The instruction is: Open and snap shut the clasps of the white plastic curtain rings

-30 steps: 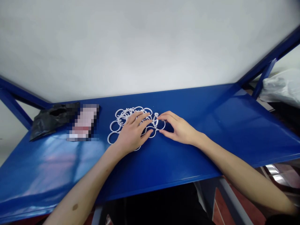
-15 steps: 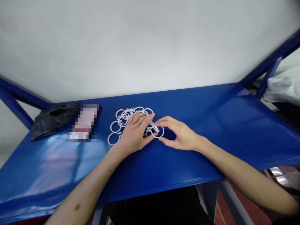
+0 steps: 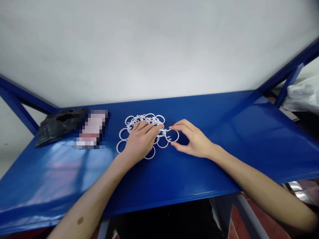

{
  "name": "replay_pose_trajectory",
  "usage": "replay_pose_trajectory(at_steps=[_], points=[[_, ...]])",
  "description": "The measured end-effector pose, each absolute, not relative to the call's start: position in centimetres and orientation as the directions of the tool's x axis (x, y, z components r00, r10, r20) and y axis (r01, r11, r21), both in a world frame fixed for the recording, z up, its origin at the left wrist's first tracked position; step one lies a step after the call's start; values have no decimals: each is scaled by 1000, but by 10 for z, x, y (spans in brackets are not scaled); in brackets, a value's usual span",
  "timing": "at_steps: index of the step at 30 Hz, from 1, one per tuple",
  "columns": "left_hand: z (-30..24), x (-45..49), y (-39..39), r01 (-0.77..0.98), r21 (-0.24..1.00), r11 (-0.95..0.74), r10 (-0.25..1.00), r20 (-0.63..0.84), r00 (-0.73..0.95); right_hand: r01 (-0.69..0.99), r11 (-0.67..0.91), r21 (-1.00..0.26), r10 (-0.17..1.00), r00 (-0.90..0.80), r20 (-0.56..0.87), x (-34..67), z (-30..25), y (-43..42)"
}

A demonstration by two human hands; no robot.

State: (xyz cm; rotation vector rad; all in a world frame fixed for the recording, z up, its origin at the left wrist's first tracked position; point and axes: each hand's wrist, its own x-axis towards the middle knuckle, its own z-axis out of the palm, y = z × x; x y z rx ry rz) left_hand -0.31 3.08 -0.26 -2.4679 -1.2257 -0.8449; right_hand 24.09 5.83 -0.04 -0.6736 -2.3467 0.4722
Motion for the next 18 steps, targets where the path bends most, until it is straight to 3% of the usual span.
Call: replay_pose_trajectory(at_steps=[10, 18], points=[[-7, 1, 31, 814, 5, -581, 652, 602, 461, 378, 791, -481, 595, -658, 462, 237, -4, 55], [-8, 4, 29, 794, 11, -607, 627, 620, 471, 478, 703, -527, 697, -609, 379, 237, -3, 55]])
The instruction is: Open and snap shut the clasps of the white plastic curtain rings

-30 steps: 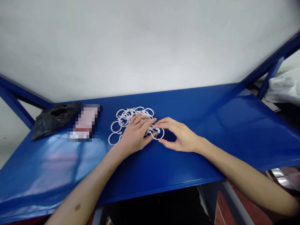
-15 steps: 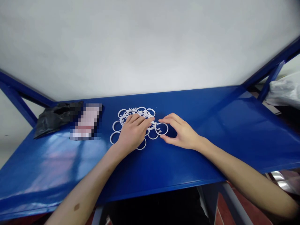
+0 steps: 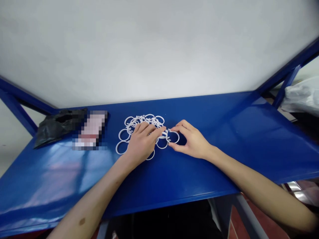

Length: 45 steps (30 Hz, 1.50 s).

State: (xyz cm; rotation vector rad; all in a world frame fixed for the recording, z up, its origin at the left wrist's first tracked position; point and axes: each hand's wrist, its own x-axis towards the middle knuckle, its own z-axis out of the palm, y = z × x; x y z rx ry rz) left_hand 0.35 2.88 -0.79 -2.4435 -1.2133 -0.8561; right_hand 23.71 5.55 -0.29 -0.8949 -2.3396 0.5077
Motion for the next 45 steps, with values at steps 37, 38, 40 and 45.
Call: replay_pose_trajectory(at_steps=[37, 38, 40, 45], points=[[-5, -3, 29, 839, 79, -538, 698, 600, 391, 451, 766, -459, 642, -569, 514, 236, -1, 51], [-3, -1, 28, 832, 115, -542, 703, 604, 375, 440, 772, -459, 635, -574, 518, 236, -2, 51], [-1, 4, 24, 804, 219, -552, 730, 592, 340, 430, 789, -438, 613, -589, 526, 235, -2, 50], [3, 18, 15, 688, 504, -523, 821, 515, 246, 411, 836, -364, 549, -637, 542, 231, 0, 45]])
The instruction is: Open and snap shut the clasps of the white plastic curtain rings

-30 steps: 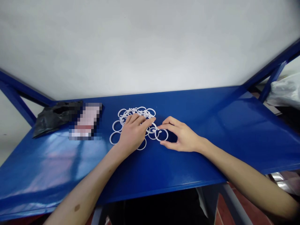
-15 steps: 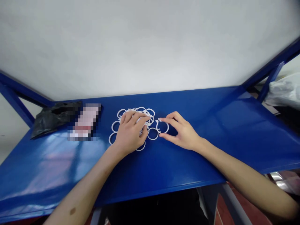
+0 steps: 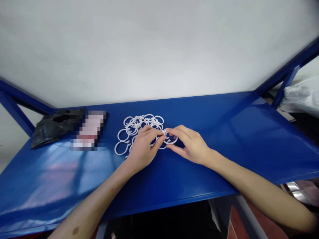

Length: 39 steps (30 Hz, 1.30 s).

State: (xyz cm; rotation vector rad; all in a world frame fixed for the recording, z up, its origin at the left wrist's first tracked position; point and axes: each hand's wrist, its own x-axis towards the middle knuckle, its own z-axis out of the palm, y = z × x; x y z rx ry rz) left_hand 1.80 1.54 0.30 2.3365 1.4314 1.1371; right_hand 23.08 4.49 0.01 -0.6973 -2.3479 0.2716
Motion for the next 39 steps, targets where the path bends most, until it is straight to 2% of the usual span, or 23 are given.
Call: replay_pose_trajectory(at_steps=[3, 6, 8, 14, 19, 26, 28, 30, 34, 39], points=[[5, 19, 13, 665, 593, -454, 864, 476, 166, 347, 832, -432, 551, -607, 573, 230, 1, 43], [10, 16, 12, 675, 587, -446, 852, 510, 119, 324, 783, -530, 615, -527, 586, 232, -1, 42], [12, 16, 11, 675, 562, -479, 826, 549, 129, 324, 767, -554, 636, -494, 592, 232, -3, 42], [8, 22, 6, 636, 513, -576, 782, 573, 245, 296, 785, -544, 612, -511, 604, 231, -4, 40], [2, 25, 3, 666, 469, -580, 767, 591, 252, 247, 833, -495, 540, -558, 630, 231, -4, 40], [-3, 26, 5, 688, 330, -647, 679, 659, 323, 250, 888, -386, 449, -649, 614, 233, -3, 39], [-3, 24, 8, 728, 275, -628, 687, 636, 353, 307, 889, -340, 456, -668, 589, 233, -1, 44], [-4, 22, 9, 775, 202, -598, 702, 599, 386, 469, 835, -288, 546, -642, 538, 237, 1, 53], [-4, 18, 9, 795, 60, -604, 707, 500, 500, 841, 523, -136, 799, -429, 421, 265, 3, 77], [-6, 18, 6, 754, -19, -656, 660, 470, 586, 966, 260, 3, 924, -250, 288, 308, 3, 104]])
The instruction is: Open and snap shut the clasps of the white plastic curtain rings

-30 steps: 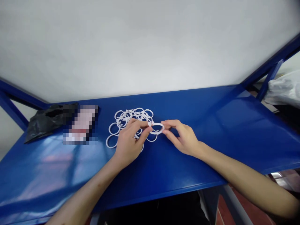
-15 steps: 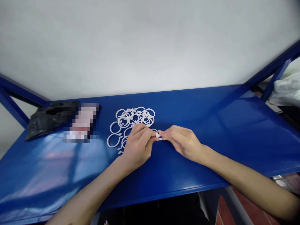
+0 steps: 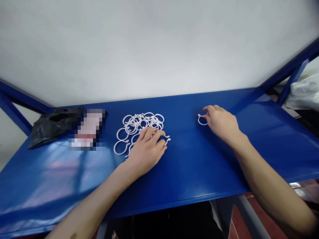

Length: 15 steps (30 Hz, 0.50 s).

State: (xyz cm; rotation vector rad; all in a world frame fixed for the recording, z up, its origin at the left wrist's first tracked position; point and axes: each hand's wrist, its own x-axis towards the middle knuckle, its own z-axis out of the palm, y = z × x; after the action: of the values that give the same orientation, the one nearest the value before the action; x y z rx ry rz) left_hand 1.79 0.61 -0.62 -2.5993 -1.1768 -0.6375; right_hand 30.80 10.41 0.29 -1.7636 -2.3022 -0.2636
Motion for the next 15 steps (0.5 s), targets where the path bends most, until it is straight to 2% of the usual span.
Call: replay_pose_trajectory(at_steps=[3, 5, 7, 9, 12, 15], points=[[-4, 22, 4, 744, 32, -667, 643, 529, 554, 973, 228, -27, 919, -206, 336, 309, 10, 106], [-2, 26, 2, 759, 102, -643, 662, 574, 483, 926, 349, -145, 889, -279, 362, 298, 16, 99], [1, 28, 1, 772, 169, -612, 682, 607, 408, 774, 539, -332, 833, -433, 344, 280, 19, 85], [3, 29, 0, 770, 221, -598, 691, 630, 355, 551, 658, -513, 741, -594, 311, 260, 18, 66], [4, 29, 1, 732, 303, -610, 698, 642, 316, 351, 654, -670, 673, -675, 304, 237, 8, 42], [3, 29, 1, 669, 380, -639, 704, 641, 308, 279, 638, -718, 680, -641, 356, 227, -3, 33]])
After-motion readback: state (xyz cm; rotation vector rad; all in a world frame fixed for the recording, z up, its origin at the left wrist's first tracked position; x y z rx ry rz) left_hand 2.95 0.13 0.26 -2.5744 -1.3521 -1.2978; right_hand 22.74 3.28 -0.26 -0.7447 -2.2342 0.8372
